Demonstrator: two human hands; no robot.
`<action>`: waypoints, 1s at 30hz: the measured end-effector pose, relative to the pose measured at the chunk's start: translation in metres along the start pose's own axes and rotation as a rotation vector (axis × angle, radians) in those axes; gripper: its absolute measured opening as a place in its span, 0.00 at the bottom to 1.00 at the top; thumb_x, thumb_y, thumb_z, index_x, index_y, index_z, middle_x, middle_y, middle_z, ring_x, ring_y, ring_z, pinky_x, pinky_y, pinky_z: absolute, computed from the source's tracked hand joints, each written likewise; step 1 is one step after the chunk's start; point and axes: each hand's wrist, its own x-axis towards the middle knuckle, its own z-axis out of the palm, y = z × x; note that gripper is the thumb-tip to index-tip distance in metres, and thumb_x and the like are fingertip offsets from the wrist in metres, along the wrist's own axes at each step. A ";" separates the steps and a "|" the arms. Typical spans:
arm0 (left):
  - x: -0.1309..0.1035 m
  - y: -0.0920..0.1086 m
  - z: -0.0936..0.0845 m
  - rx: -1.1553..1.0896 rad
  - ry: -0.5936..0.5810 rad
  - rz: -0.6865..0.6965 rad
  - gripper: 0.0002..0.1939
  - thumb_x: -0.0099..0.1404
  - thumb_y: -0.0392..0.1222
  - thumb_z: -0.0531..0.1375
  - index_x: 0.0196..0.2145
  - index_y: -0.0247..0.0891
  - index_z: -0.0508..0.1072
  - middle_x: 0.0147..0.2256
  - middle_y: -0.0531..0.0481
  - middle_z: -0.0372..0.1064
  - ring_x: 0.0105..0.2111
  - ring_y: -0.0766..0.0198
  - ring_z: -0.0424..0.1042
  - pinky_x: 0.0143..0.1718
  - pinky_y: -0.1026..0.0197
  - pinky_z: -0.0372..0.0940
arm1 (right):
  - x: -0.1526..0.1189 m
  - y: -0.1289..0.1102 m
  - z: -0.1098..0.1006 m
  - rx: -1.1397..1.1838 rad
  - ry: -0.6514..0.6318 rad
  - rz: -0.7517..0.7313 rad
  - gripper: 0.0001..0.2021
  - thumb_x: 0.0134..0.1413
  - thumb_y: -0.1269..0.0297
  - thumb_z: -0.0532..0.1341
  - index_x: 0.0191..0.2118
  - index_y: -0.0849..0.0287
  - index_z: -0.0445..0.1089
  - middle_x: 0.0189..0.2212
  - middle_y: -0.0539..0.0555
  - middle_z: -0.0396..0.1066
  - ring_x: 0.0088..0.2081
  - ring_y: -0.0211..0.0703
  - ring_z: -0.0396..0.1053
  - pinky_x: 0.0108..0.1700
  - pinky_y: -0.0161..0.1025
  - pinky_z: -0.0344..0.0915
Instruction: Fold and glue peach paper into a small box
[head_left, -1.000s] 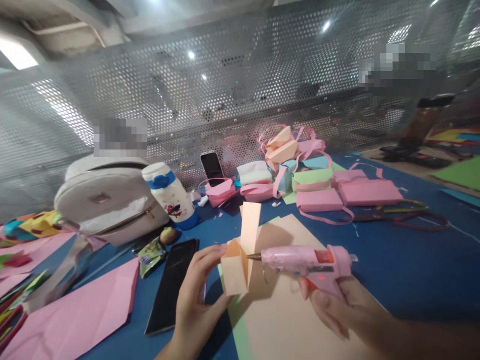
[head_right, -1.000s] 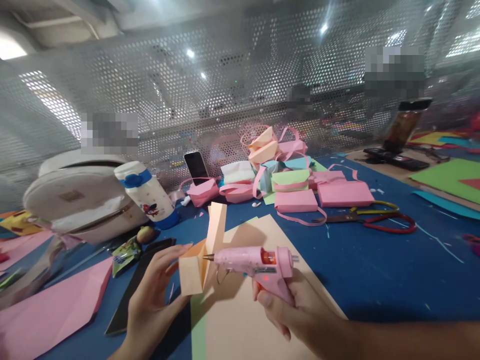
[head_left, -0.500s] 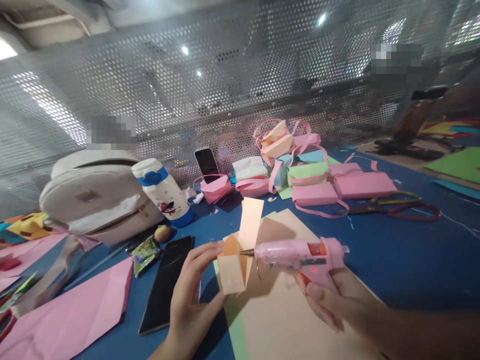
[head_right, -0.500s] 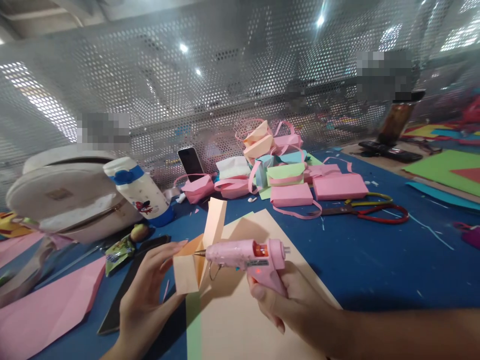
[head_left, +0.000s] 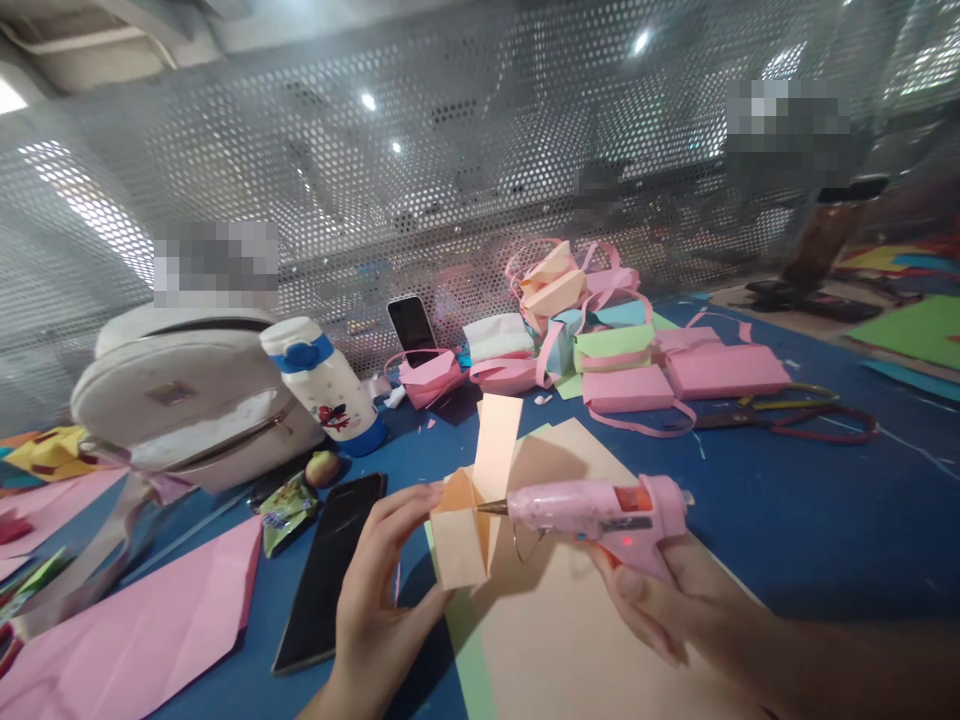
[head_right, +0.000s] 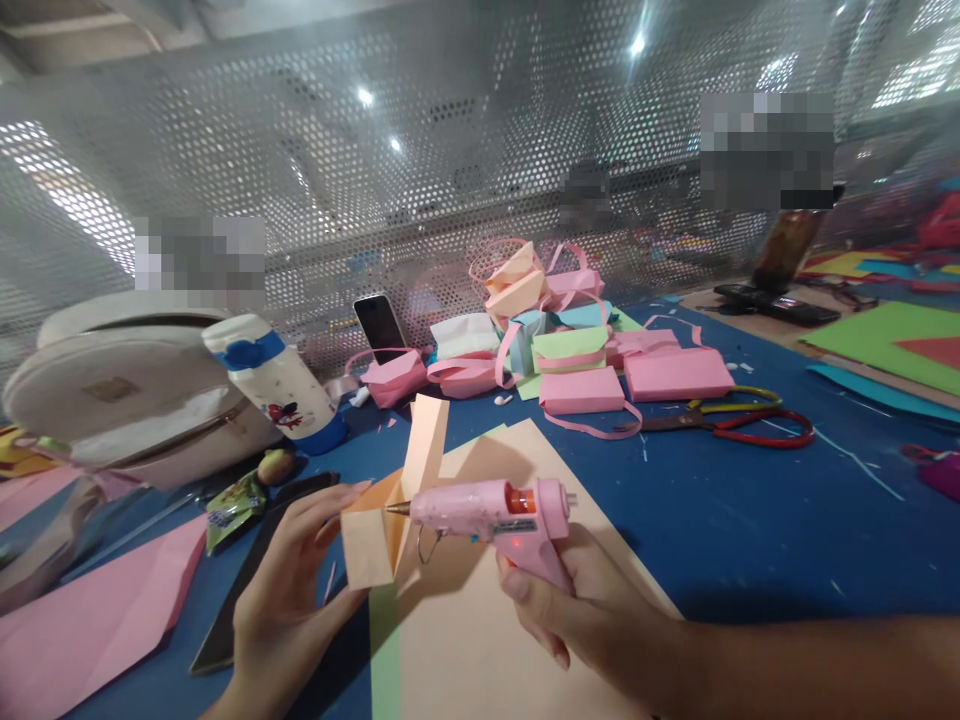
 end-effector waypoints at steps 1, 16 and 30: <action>0.000 0.000 0.000 -0.004 0.001 -0.001 0.24 0.64 0.33 0.64 0.57 0.47 0.70 0.52 0.45 0.69 0.55 0.56 0.69 0.55 0.57 0.71 | 0.000 -0.001 0.000 -0.008 0.000 0.001 0.27 0.65 0.41 0.55 0.23 0.57 0.57 0.15 0.42 0.52 0.18 0.30 0.49 0.21 0.33 0.46; 0.000 0.001 0.001 0.004 0.029 -0.031 0.24 0.63 0.32 0.64 0.56 0.47 0.71 0.51 0.45 0.68 0.54 0.55 0.70 0.53 0.55 0.73 | 0.001 -0.005 0.000 -0.034 -0.009 0.003 0.25 0.65 0.41 0.56 0.27 0.57 0.59 0.15 0.41 0.52 0.18 0.30 0.49 0.22 0.33 0.47; 0.001 0.001 0.001 0.014 0.063 -0.047 0.23 0.63 0.33 0.65 0.55 0.47 0.71 0.52 0.45 0.68 0.55 0.56 0.69 0.54 0.57 0.72 | 0.001 -0.009 0.002 -0.115 -0.024 0.025 0.25 0.64 0.40 0.56 0.30 0.58 0.61 0.13 0.40 0.52 0.16 0.29 0.48 0.20 0.33 0.45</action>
